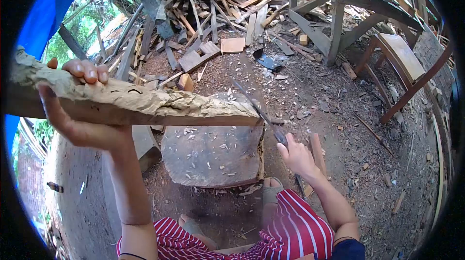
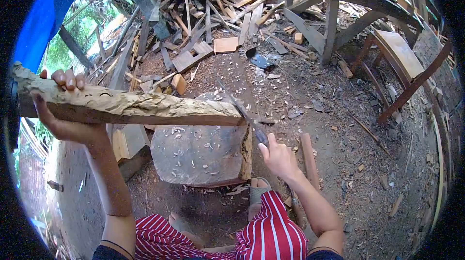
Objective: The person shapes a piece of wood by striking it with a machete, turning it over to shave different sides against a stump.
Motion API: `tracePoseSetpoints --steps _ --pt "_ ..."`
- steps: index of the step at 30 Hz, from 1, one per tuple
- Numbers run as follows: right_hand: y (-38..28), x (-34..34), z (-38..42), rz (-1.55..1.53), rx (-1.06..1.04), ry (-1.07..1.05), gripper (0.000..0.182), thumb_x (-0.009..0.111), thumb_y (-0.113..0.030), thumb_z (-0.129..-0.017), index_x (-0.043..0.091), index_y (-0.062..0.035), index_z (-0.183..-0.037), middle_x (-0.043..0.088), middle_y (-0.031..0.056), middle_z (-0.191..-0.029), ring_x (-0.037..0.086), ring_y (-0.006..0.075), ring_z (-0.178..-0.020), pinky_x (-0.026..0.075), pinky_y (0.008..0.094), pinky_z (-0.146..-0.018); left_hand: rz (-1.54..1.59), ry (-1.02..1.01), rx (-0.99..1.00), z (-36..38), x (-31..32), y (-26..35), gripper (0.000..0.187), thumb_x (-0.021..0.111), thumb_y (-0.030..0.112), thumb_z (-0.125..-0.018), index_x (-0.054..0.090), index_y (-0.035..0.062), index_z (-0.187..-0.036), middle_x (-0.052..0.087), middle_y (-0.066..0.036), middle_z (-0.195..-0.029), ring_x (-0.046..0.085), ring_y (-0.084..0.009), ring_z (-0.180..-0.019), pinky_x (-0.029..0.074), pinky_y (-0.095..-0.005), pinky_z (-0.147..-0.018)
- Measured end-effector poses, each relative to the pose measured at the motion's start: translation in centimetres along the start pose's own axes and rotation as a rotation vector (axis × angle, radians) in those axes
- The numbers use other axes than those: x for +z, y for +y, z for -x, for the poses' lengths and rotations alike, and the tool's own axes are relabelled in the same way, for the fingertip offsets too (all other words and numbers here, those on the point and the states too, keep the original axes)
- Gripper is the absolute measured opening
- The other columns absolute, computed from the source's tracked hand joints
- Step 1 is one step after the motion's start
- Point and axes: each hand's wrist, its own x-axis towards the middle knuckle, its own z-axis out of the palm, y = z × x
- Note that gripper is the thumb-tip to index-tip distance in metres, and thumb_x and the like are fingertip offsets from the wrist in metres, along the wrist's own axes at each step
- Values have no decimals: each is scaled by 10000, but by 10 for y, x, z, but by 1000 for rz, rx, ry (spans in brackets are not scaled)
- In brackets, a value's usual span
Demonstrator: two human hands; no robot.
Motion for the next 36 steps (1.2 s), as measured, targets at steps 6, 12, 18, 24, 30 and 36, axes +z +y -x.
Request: tracePoseSetpoints --steps 6,12,18,24,30,36 --pt "17 13 -5 -430 145 -191 372 483 -395 -941 468 -41 -1054 610 267 -752 612 465 -794 439 531 -701 93 -29 11 -5 -20 -2 497 487 422 -911 432 -5 -1159 486 -83 -798 478 -160 -678 412 -308 -622" --pt "5 -6 -12 -337 41 -65 373 473 -401 -945 451 -41 -1037 610 258 -744 604 470 -777 429 536 -678 193 -219 57 -25 -29 -1 541 422 424 -908 437 -35 -1193 506 -116 -849 497 -179 -714 415 -326 -649" --pt "23 33 -26 -327 77 -34 335 462 -363 -964 453 -32 -1016 571 187 -692 598 350 -648 444 461 -600 60 -58 7 -8 -20 -24 544 491 465 -887 453 4 -1174 514 -102 -843 517 -182 -699 447 -366 -694" --pt "-6 -14 -20 -737 149 -189 275 452 -332 -975 459 -59 -1009 491 27 -551 506 142 -425 398 311 -386 232 -175 -216 -4 -15 -4 359 516 299 -907 445 43 -1147 418 -63 -858 436 -174 -805 394 -391 -811" --pt "-70 -109 -13 -916 -325 189 245 401 -296 -1007 432 -54 -1026 432 -32 -572 414 47 -397 331 206 -338 394 -311 -134 9 4 9 479 560 378 -820 421 28 -1116 386 -68 -854 404 -169 -771 343 -341 -732" --pt "-47 -81 -12 -446 -322 391 353 403 -299 -999 419 1 -1186 538 101 -629 543 176 -469 439 285 -426 252 -319 -67 8 -11 7 491 511 430 -854 417 45 -1145 411 -72 -841 436 -159 -729 361 -337 -711"
